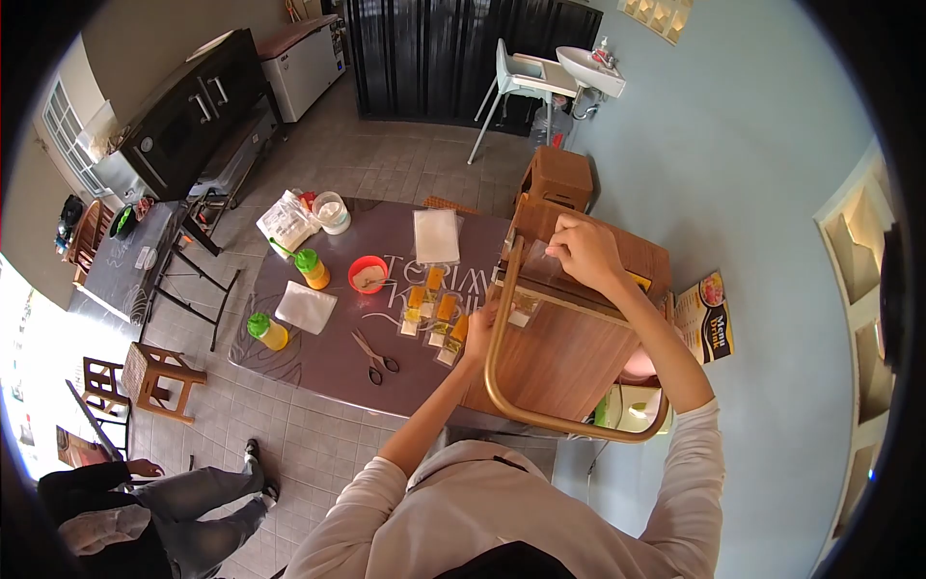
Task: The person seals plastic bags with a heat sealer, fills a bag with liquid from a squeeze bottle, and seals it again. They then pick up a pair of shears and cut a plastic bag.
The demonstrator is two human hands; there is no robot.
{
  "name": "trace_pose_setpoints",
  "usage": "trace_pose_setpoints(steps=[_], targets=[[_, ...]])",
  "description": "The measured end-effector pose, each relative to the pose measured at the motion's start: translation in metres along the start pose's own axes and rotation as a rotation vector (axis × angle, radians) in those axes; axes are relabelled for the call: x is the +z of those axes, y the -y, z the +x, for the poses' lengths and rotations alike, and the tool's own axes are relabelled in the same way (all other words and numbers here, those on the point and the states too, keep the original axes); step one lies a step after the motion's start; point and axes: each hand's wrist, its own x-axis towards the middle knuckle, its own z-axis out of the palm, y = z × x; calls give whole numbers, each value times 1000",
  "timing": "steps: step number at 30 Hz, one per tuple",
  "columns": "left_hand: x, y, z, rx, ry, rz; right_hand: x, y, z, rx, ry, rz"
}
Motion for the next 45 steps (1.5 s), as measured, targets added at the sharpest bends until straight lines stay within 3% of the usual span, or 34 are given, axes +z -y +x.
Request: trace_pose_setpoints(steps=[4,10,41,45], targets=[[5,-4,3,49,-35,-75,-2,-4,2,-55,-74,-15],[4,2,7,-4,22,-89,-4,0,6,-47,-49,-52],[4,-5,4,121,-17,-163,-12,2,5,-64,-44,-108],[7,3,7,76,2,-212,-39,23,-11,26,-102,55]])
